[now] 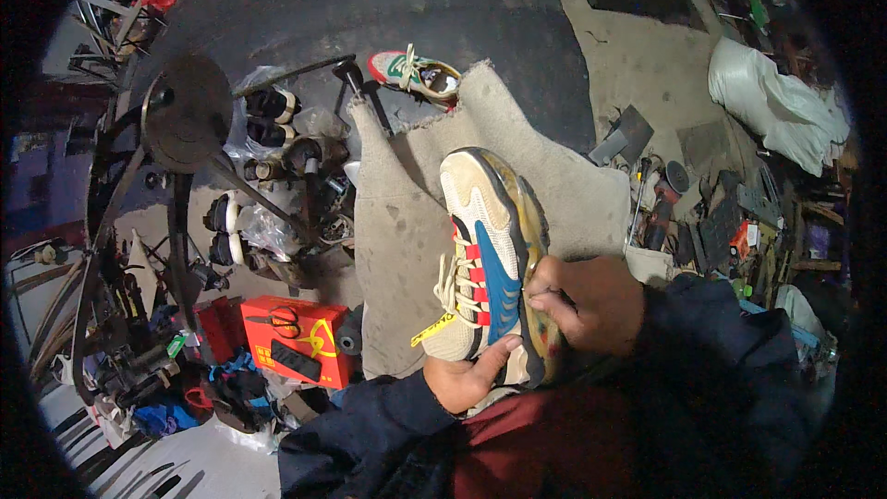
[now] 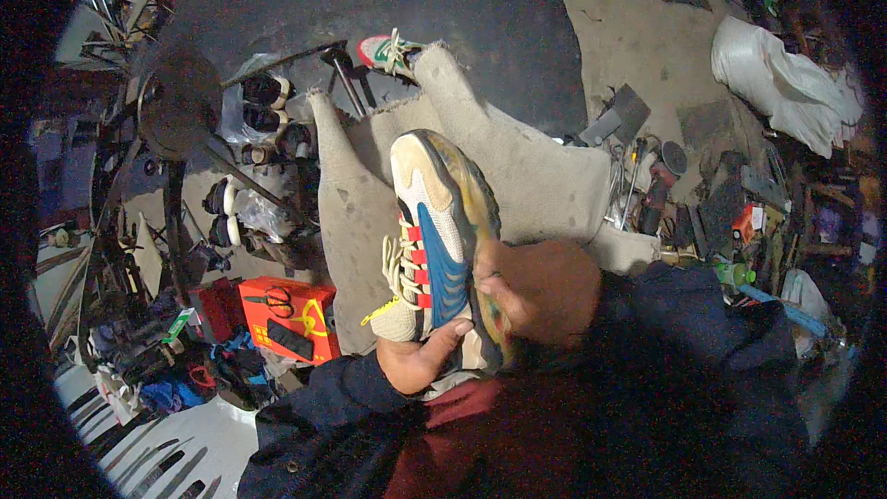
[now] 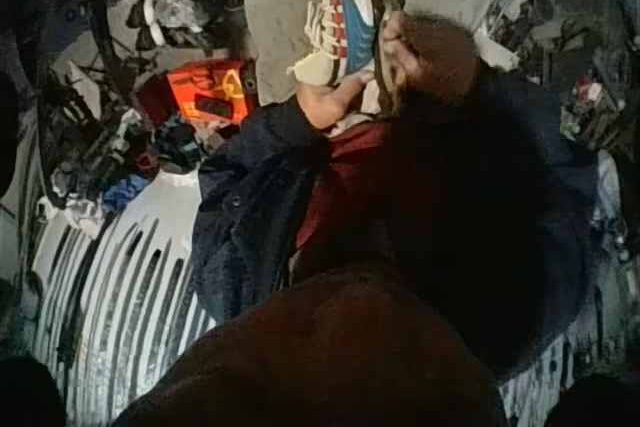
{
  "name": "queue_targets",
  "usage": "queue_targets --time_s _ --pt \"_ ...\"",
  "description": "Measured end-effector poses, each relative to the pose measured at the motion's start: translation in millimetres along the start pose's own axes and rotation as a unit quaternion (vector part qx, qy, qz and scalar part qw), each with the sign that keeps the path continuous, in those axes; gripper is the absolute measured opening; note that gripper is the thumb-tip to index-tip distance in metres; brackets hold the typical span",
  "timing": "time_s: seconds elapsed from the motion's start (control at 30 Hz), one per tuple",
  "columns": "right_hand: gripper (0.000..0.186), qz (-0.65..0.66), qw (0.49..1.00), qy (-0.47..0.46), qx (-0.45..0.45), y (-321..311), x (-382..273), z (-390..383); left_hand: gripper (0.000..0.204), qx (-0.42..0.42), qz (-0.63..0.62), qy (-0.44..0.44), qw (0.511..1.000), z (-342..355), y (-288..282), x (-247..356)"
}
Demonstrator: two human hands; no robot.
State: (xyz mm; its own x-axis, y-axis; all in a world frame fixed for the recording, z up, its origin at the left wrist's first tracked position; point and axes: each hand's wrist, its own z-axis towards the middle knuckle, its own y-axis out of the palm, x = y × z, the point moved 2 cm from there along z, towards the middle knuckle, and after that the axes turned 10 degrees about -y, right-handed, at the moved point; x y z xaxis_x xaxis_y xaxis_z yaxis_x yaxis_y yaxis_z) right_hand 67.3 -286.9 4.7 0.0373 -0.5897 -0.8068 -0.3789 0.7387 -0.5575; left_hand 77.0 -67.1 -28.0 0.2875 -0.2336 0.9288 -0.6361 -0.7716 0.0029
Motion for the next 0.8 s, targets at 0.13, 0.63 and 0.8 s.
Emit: queue_targets --time_s 0.13,0.63,0.8 --pt "0.010 0.042 0.999 0.014 0.020 -2.8 3.4 -8.1 0.056 -0.015 -0.076 -0.064 0.995 -3.8 1.6 5.7" --pt "0.013 0.151 0.976 -0.105 0.117 0.3 23.1 -34.0 0.021 0.161 0.387 0.005 0.908 -41.2 -27.3 18.6" --pt "0.013 0.139 0.970 -0.131 0.147 4.0 19.6 -37.5 0.011 0.217 0.409 0.071 0.883 -51.6 -23.7 26.3"
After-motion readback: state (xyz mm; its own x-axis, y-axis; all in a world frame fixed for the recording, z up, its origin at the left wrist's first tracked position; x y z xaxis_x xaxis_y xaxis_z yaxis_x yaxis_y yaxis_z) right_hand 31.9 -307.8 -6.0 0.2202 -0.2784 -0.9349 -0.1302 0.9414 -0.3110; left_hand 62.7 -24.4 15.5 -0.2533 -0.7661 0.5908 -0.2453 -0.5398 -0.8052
